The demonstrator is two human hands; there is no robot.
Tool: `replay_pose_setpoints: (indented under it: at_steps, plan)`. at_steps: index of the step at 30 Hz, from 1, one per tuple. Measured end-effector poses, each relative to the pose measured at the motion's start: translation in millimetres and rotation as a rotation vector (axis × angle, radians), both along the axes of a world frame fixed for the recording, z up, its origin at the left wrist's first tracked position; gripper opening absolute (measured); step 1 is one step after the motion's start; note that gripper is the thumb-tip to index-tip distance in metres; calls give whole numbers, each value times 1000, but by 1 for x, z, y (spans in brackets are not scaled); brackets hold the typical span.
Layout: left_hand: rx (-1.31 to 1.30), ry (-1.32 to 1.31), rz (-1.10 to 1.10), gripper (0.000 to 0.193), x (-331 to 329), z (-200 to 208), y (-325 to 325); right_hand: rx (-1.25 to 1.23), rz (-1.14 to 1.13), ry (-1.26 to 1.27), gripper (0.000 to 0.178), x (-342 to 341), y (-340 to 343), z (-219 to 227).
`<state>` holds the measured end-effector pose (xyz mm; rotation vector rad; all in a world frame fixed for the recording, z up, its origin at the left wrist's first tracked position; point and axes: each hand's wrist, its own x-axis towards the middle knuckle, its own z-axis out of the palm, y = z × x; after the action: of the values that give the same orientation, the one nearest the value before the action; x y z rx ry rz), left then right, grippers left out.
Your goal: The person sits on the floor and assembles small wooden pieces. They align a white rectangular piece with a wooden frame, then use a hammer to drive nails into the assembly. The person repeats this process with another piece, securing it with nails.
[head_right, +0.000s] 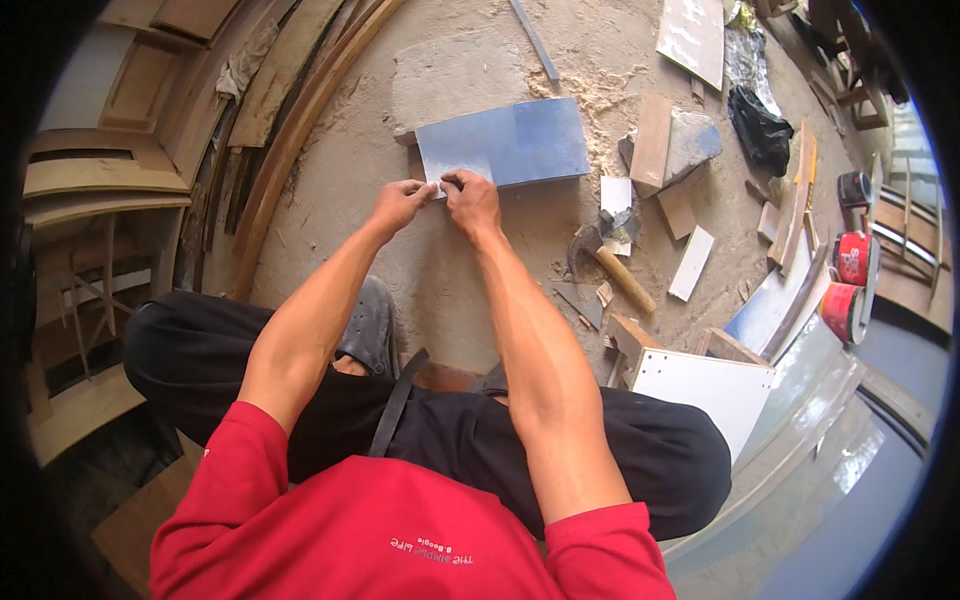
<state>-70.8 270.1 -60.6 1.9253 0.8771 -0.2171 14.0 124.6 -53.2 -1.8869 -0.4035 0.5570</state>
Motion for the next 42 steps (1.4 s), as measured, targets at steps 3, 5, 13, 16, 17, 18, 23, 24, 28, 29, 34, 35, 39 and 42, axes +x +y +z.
replay_pose_setpoints:
  at_steps: [3,5,13,16,17,18,23,24,28,29,34,35,39,42]
  plan:
    - [-93,14,-34,34,1,-1,3,6,48,-34,20,4,6,0]
    - [-253,-19,3,34,0,-3,6,12,68,-31,20,7,9,-2]
    - [-537,-176,186,31,-11,-30,-6,46,33,73,19,14,8,-3]
    - [-490,-236,185,31,-11,-37,-8,85,36,138,19,18,8,-8]
    - [-487,-238,195,32,-13,-39,-10,66,35,138,19,15,6,-9]
    - [-475,-248,206,32,-13,-39,-9,56,39,133,18,15,9,-6]
    - [-428,-252,169,32,-11,-40,-8,65,41,113,18,17,9,-6]
    - [-422,-263,169,32,-11,-41,-7,72,36,112,19,17,9,-7]
    - [-424,-304,214,29,-11,-41,-10,60,35,107,20,16,9,-6]
    - [-429,-313,236,28,-11,-40,-11,47,40,105,20,16,9,-4]
    - [-488,-209,328,29,-10,-28,-10,20,84,55,19,13,6,4]
    - [-493,-181,340,30,-10,-25,-10,17,103,28,19,13,5,5]
    - [-594,-158,391,31,-7,-17,-9,-28,170,-44,19,14,3,5]
    - [-576,-118,429,28,-3,-4,-10,-45,197,-85,18,12,3,7]
